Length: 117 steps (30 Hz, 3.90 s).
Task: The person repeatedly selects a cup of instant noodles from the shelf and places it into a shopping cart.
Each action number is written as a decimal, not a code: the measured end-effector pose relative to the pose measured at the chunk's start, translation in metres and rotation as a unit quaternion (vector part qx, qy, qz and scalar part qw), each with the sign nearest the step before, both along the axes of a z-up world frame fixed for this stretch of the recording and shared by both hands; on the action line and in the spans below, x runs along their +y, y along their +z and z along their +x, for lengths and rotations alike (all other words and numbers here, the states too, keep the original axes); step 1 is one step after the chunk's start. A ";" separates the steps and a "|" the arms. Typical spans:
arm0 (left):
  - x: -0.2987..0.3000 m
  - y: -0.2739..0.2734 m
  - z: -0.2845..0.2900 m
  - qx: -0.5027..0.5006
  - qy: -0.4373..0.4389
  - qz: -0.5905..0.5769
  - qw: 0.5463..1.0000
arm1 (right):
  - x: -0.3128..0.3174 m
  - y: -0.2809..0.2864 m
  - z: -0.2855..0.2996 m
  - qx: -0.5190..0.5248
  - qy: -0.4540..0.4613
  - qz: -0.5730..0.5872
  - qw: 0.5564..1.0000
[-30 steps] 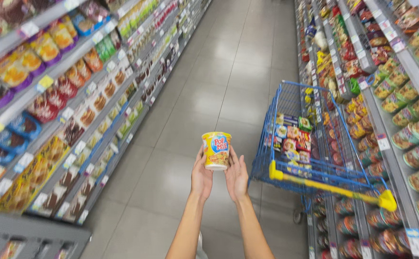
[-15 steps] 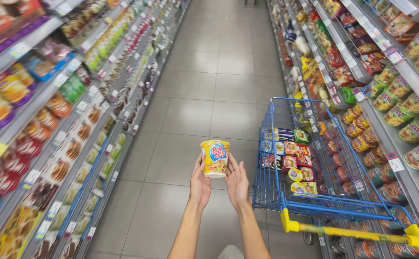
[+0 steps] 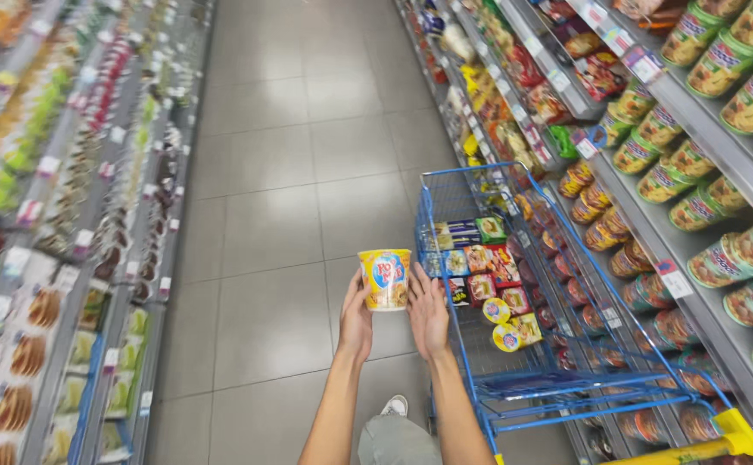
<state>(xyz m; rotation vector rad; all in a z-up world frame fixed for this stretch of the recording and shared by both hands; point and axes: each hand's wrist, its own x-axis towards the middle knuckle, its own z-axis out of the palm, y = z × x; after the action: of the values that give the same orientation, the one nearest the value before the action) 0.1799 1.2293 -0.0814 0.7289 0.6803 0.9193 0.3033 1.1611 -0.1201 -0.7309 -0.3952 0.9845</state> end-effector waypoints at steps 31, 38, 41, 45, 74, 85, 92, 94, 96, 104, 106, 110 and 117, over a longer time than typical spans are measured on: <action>0.046 -0.332 0.343 0.239 -0.490 0.248 0.801 | -0.072 -0.206 0.230 0.108 -0.360 -0.344 0.861; 0.068 -0.439 0.350 0.368 -0.574 0.295 0.670 | -0.050 -0.278 0.236 0.149 -0.312 -0.407 0.846; 0.075 -0.492 0.344 0.395 -0.608 0.312 0.614 | -0.047 -0.364 0.211 0.204 -0.306 -0.416 0.832; 0.081 -0.574 0.341 0.471 -0.659 0.284 0.513 | -0.039 -0.427 0.196 0.299 -0.299 -0.417 0.804; 0.073 -0.615 0.364 0.493 -0.567 0.023 0.659 | -0.001 -0.555 0.199 0.322 -0.294 -0.418 0.797; 0.070 -0.603 0.344 0.603 -0.476 0.119 0.629 | -0.023 -0.548 0.162 0.306 -0.297 -0.451 0.784; 0.070 -0.536 0.359 0.541 -0.572 0.198 0.583 | -0.062 -0.475 0.156 0.280 -0.358 -0.387 0.802; 0.061 -0.501 0.368 0.501 -0.605 0.262 0.560 | -0.077 -0.444 0.160 0.276 -0.383 -0.355 0.807; 0.042 -0.454 0.387 0.434 -0.608 0.266 0.609 | -0.094 -0.416 0.172 0.253 -0.372 -0.414 0.791; -0.031 -0.280 0.435 0.160 -0.741 0.142 0.636 | -0.155 -0.210 0.203 0.157 -0.549 -0.389 0.723; -0.060 -0.255 0.445 0.075 -0.762 0.136 0.629 | -0.175 -0.143 0.200 0.107 -0.571 -0.380 0.720; -0.122 -0.167 0.448 0.017 -0.833 0.172 0.526 | -0.224 -0.056 0.166 0.051 -0.627 -0.364 0.687; -0.237 -0.021 0.399 -0.135 -0.880 0.185 0.416 | -0.333 0.035 0.059 -0.043 -0.705 -0.320 0.631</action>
<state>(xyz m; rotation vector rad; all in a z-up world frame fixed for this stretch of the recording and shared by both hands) 0.5791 0.9927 -0.1025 1.1323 -0.7851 -0.9080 0.3621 0.8278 -0.0854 -1.3758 0.5235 -0.5098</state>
